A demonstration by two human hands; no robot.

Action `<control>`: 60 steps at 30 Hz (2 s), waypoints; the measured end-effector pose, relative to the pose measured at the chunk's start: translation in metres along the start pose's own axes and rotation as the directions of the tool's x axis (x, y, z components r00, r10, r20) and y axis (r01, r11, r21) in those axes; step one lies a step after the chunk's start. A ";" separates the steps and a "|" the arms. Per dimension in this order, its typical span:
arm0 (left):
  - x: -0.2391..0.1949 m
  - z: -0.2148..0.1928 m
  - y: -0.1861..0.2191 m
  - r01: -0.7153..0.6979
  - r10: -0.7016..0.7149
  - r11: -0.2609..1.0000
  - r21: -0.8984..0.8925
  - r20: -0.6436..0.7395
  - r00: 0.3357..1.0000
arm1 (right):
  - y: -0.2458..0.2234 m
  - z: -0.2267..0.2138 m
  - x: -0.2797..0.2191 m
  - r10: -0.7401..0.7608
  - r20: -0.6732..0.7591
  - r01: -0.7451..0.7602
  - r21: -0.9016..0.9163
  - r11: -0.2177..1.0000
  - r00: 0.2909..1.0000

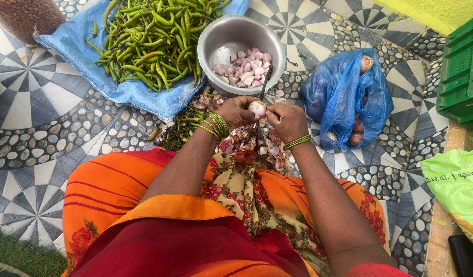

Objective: The person sits on the floor and peels small red onions using a knife. Peeled onions are placed into a metal bowl, while the skins are discarded onto the floor.

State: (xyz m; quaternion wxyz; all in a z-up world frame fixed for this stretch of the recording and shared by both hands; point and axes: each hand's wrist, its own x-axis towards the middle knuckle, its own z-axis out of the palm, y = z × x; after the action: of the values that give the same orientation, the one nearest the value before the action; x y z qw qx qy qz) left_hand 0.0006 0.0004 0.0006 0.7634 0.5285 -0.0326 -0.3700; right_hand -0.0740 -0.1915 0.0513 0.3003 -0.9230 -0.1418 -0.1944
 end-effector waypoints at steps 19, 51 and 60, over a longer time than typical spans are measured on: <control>0.004 0.000 -0.006 -0.040 0.041 0.999 -0.010 0.060 0.997 | 0.019 0.008 -0.001 0.194 -0.033 -0.190 0.100 0.977 0.980; 0.005 0.011 0.001 -0.099 0.122 0.964 0.245 -0.081 0.989 | 0.019 0.009 0.002 0.159 0.067 -0.161 0.014 0.987 0.985; -0.001 0.007 0.006 -0.067 0.063 0.993 0.099 0.044 0.997 | 0.061 0.035 -0.004 0.453 0.069 -0.457 0.088 0.885 0.889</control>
State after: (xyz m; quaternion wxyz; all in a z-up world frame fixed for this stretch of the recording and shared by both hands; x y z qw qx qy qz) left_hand 0.0004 -0.0032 0.0090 0.7466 0.5571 -0.0841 -0.3538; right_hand -0.0453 -0.2177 -0.0073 0.3805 -0.9183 0.0618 -0.0897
